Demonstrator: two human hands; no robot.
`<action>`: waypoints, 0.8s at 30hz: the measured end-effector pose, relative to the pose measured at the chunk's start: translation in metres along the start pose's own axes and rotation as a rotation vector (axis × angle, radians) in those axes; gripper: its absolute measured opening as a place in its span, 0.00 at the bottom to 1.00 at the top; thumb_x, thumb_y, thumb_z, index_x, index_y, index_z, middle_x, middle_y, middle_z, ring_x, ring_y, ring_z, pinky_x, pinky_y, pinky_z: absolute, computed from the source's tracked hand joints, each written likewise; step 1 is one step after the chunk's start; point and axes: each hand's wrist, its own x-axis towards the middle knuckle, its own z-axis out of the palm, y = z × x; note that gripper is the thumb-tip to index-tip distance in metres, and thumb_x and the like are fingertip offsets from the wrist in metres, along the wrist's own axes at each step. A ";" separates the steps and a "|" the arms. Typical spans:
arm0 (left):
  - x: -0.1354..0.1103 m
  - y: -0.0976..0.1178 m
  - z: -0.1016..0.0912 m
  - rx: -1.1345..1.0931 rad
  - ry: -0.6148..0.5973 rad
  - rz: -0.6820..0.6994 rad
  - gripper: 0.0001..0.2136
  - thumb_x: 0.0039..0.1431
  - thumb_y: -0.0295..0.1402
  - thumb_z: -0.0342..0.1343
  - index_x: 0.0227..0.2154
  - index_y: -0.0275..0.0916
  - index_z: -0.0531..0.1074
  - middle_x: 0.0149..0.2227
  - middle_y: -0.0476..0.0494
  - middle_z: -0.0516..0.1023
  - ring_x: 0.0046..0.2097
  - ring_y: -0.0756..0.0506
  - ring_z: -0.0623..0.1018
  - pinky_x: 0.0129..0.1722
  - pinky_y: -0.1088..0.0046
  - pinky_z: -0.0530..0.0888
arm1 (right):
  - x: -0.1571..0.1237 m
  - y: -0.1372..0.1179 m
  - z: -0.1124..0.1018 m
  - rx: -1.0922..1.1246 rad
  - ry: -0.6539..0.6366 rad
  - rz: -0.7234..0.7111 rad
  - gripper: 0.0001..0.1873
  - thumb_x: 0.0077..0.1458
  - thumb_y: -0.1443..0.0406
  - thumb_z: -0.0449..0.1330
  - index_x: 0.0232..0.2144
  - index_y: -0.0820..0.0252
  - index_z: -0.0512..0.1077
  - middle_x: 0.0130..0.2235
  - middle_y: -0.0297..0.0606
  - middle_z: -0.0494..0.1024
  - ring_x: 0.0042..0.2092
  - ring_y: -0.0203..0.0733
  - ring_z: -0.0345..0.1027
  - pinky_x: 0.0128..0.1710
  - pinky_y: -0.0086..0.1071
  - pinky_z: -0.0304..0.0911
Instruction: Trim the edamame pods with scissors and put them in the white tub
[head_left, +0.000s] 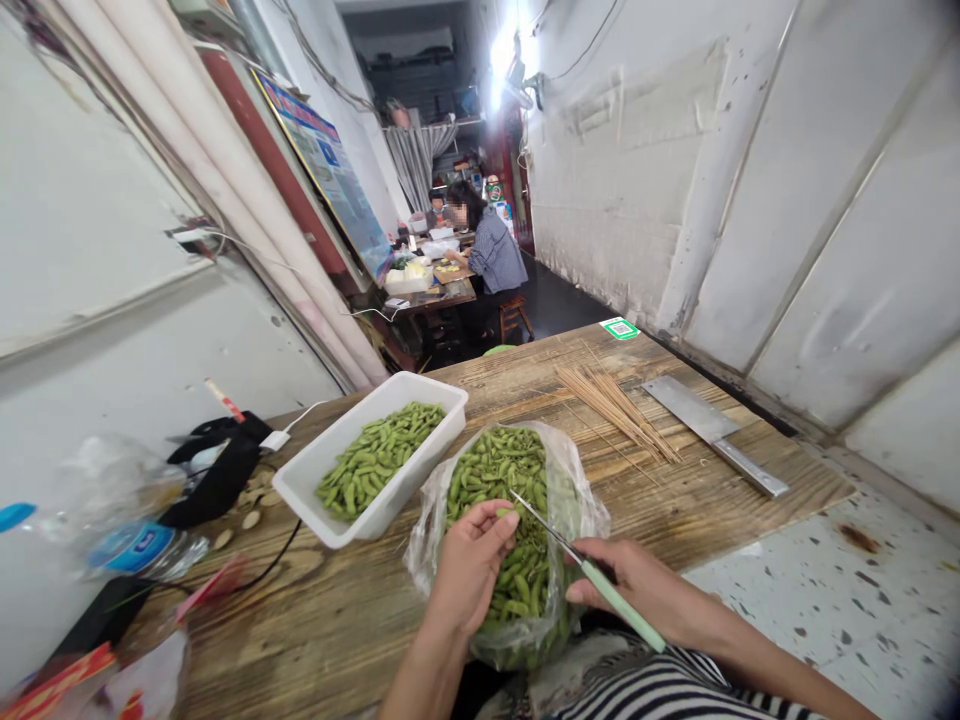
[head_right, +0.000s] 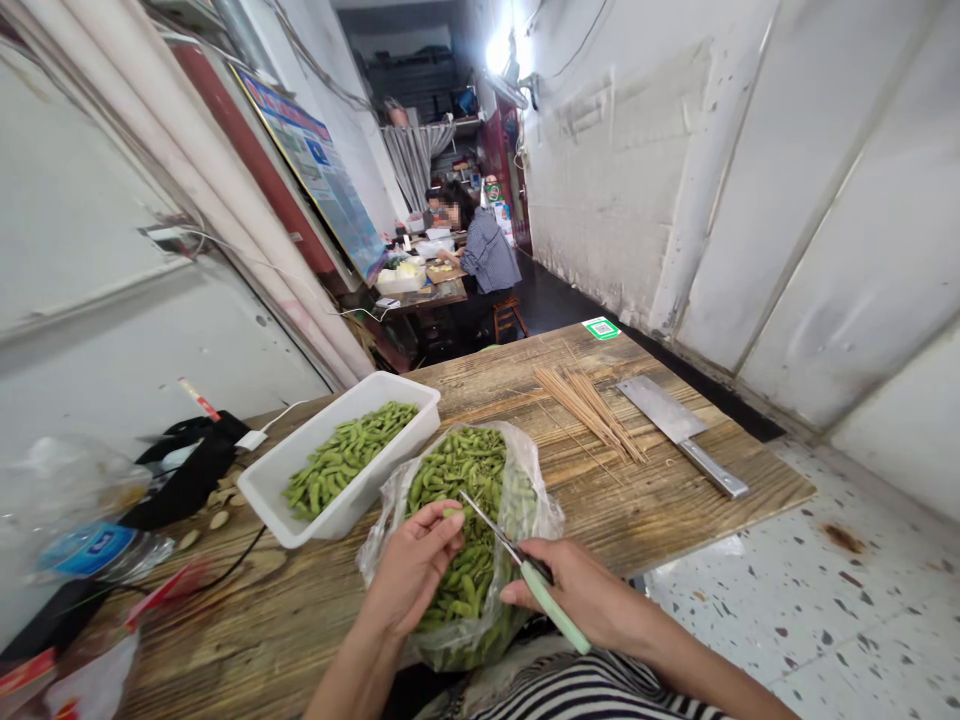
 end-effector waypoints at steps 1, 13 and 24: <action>0.000 -0.002 0.001 -0.052 0.005 -0.012 0.15 0.36 0.34 0.69 0.29 0.34 0.76 0.23 0.53 0.70 0.25 0.55 0.67 0.27 0.80 0.66 | 0.001 0.002 0.001 0.009 0.005 -0.003 0.19 0.54 0.52 0.59 0.32 0.64 0.72 0.25 0.29 0.63 0.27 0.34 0.53 0.27 0.24 0.54; 0.000 0.000 -0.006 0.300 -0.010 0.182 0.22 0.51 0.37 0.60 0.49 0.38 0.70 0.29 0.50 0.77 0.28 0.53 0.69 0.32 0.77 0.67 | 0.001 -0.002 -0.007 -0.112 0.006 -0.039 0.19 0.53 0.52 0.60 0.40 0.61 0.72 0.30 0.31 0.71 0.30 0.37 0.61 0.31 0.24 0.57; -0.004 -0.003 -0.001 0.338 0.071 0.099 0.15 0.41 0.38 0.65 0.32 0.35 0.77 0.25 0.48 0.79 0.27 0.50 0.72 0.29 0.76 0.67 | 0.000 -0.005 -0.008 -0.082 -0.024 -0.020 0.21 0.52 0.52 0.61 0.41 0.62 0.72 0.35 0.33 0.76 0.34 0.40 0.67 0.33 0.25 0.60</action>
